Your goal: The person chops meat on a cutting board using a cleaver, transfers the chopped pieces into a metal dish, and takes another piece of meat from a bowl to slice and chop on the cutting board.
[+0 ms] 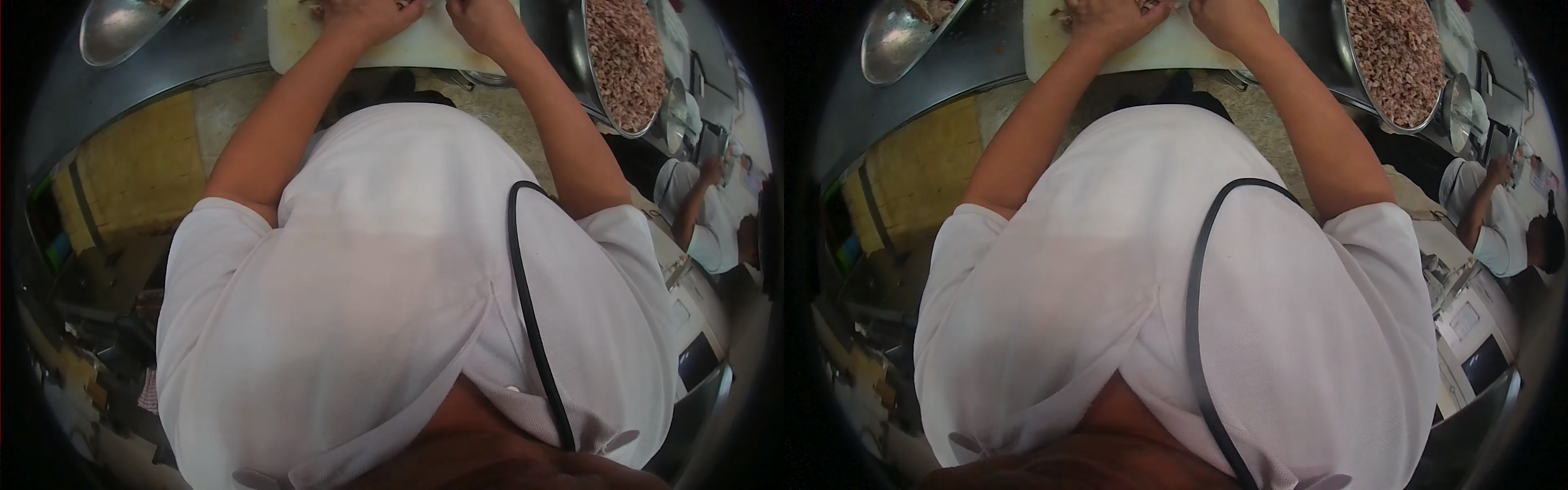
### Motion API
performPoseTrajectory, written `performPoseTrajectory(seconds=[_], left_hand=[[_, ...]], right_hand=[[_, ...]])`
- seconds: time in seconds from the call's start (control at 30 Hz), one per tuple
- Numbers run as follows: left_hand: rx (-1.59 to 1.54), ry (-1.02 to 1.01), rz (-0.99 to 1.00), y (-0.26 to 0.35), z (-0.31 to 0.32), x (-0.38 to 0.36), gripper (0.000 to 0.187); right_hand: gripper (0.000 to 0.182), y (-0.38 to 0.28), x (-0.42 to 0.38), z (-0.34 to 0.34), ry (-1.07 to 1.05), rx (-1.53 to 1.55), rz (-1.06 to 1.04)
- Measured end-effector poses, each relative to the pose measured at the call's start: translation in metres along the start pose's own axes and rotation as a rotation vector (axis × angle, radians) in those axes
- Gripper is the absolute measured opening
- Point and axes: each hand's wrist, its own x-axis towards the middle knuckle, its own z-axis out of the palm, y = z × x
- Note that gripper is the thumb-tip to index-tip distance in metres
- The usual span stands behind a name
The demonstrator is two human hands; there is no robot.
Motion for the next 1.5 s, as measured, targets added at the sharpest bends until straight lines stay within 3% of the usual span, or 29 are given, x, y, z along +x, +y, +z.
performPoseTrajectory(seconds=[0.4, 0.5, 0.57, 0.67, 0.9, 0.97, 1.1, 1.27, 1.37, 1.5], left_hand=[[-0.059, -0.011, 0.013, -0.004, -0.012, -0.003, 0.076], [-0.008, 0.111, 0.018, -0.006, -0.003, -0.004, 0.073], [-0.028, 0.015, -0.004, -0.004, -0.011, -0.002, 0.071], [-0.02, 0.043, -0.011, -0.002, -0.011, -0.002, 0.07], [0.002, 0.074, -0.025, 0.0, -0.006, 0.0, 0.072], [-0.01, -0.117, -0.103, 0.008, -0.022, 0.002, 0.076], [0.043, -0.112, -0.079, 0.001, -0.012, 0.0, 0.083], [0.096, 0.004, -0.124, 0.0, 0.003, 0.017, 0.049], [-0.027, 0.079, -0.219, 0.005, 0.018, 0.028, 0.043], [0.1, 0.19, -0.181, 0.011, 0.04, 0.026, 0.042]], right_hand=[[0.025, -0.007, 0.002, 0.001, 0.009, 0.034, -0.047], [0.026, -0.009, 0.001, 0.003, 0.019, 0.006, -0.061], [0.027, -0.012, 0.0, 0.002, 0.025, 0.022, -0.011], [0.029, -0.017, -0.001, -0.002, -0.016, -0.02, 0.021], [0.034, 0.012, 0.005, -0.004, -0.005, 0.055, -0.048], [0.032, 0.017, -0.007, -0.011, 0.0, 0.152, -0.087], [0.035, 0.021, -0.039, -0.034, -0.069, 0.176, -0.042], [0.033, 0.032, -0.078, -0.063, -0.18, 0.256, -0.02], [0.031, 0.04, -0.085, -0.069, -0.199, 0.275, -0.036], [0.029, 0.045, -0.082, -0.07, -0.293, 0.259, -0.03]])
